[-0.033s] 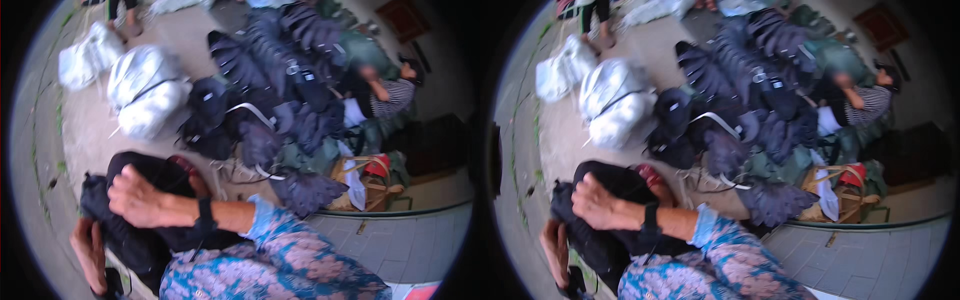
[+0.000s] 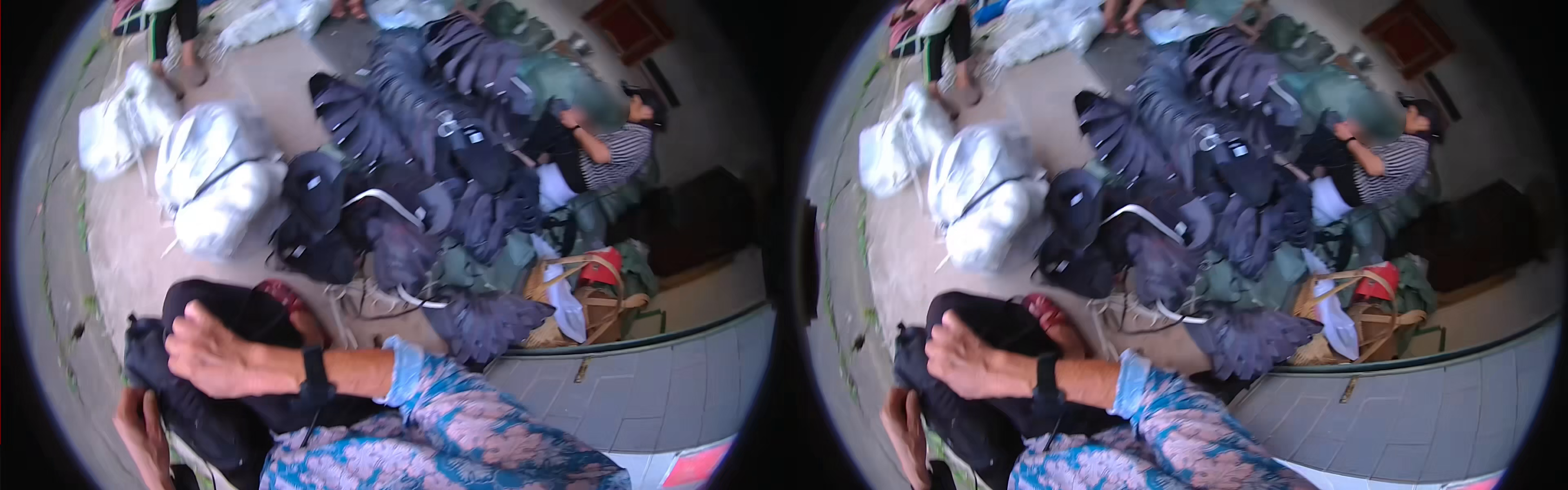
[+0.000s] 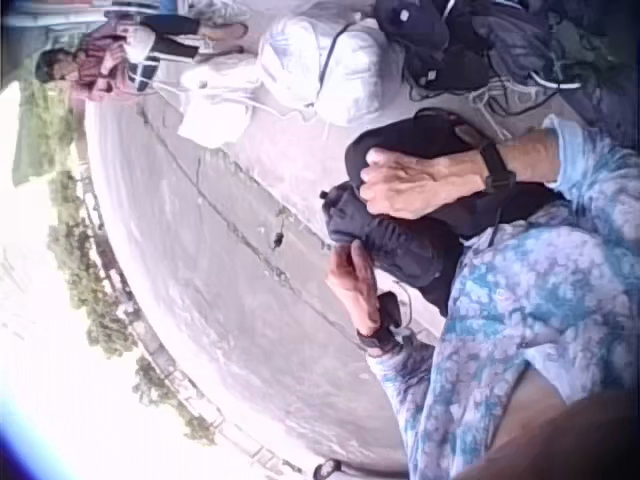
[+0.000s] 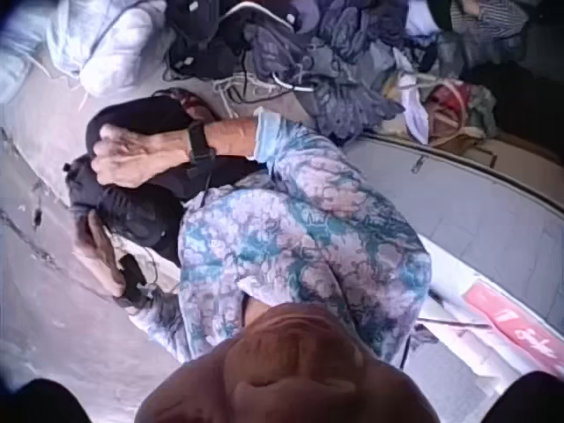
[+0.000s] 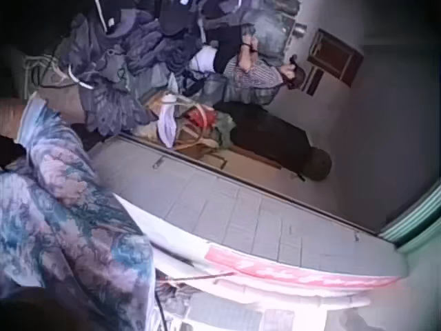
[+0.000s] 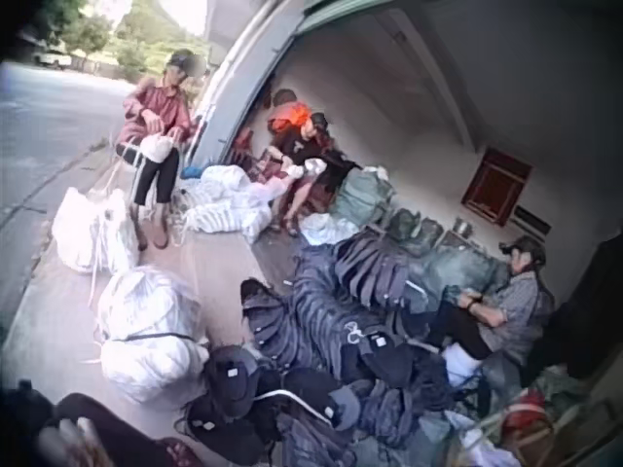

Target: Thread laces through the eyelets of a shoe upper.

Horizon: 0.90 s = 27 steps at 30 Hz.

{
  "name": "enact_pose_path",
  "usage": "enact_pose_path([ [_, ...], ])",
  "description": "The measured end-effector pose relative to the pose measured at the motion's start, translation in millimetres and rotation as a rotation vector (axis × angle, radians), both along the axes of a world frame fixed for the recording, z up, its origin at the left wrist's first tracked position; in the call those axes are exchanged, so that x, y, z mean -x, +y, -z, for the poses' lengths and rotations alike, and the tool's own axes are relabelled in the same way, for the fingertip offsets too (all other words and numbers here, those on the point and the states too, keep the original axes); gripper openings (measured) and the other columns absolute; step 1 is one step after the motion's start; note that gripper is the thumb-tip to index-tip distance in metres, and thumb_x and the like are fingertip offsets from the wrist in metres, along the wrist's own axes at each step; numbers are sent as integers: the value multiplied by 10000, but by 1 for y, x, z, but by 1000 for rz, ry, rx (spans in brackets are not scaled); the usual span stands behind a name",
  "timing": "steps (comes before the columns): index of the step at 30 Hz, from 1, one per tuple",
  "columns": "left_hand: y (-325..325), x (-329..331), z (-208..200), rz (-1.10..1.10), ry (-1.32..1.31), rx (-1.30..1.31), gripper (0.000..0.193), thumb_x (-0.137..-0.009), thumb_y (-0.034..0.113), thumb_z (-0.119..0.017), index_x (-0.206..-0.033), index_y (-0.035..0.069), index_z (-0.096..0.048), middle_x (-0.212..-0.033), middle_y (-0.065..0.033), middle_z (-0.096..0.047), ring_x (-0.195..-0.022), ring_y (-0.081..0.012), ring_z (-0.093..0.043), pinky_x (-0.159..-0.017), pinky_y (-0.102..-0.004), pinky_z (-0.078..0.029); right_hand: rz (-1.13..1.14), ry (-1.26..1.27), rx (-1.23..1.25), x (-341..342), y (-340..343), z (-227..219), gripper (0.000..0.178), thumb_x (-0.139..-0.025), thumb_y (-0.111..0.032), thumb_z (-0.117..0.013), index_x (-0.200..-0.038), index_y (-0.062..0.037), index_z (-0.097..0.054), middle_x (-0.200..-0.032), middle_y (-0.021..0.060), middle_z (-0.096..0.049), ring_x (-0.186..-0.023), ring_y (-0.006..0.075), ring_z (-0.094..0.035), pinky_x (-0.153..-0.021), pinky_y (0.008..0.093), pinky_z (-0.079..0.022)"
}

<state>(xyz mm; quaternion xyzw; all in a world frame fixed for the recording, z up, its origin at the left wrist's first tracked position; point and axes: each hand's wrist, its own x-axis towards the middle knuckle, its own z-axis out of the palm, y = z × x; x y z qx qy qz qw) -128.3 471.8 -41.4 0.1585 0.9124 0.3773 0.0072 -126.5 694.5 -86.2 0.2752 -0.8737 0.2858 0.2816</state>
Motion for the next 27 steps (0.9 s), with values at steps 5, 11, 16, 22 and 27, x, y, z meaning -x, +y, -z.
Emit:
enact_pose_path([
  [5, 20, -16, -29, -30, -305, -125, 345, -966, 297, -552, -1108, -12, -603, -794, -65, -587, -697, -123, -501, -623, -266, -416, 30, -168, 84, 1, -4, -15, 151, -678, -195, -671, -687, -66, -592, -846, 86, -496, -895, 233, -465, -791, 395, -324],
  [11, -16, -17, 14, -165, -564, -402, 470, -962, 338, -569, -1211, -60, -534, -1022, -107, -599, -882, -148, -522, -742, -287, -455, -102, -161, -8, 29, -44, 13, 130, -708, -214, -628, -656, -94, -629, -898, 136, -502, -984, 321, -463, -866, 468, -352],
  [16, -3, -23, 12, -150, -526, -486, 397, -976, 325, -548, -1167, -22, -556, -954, -63, -575, -819, -130, -509, -697, -276, -445, -238, -389, 33, 32, -58, 14, 124, -708, -182, -618, -686, -63, -646, -877, 144, -508, -979, 331, -455, -917, 484, -335],
  [22, 13, -18, 7, -111, -495, -483, 298, -979, 308, -535, -999, 14, -579, -780, 4, -515, -673, -85, -427, -570, -247, -346, -148, -253, 66, 37, -55, 21, 148, -713, -133, -604, -651, -5, -643, -874, 150, -554, -965, 322, -455, -929, 452, -331],
  [27, 3, -14, 19, -75, -489, -501, 249, -979, 292, -537, -1007, 53, -603, -782, 23, -517, -667, -58, -417, -572, -225, -332, -197, -289, -11, 33, -46, 4, 160, -703, -160, -625, -664, -7, -653, -847, 123, -571, -954, 286, -477, -867, 442, -338],
])
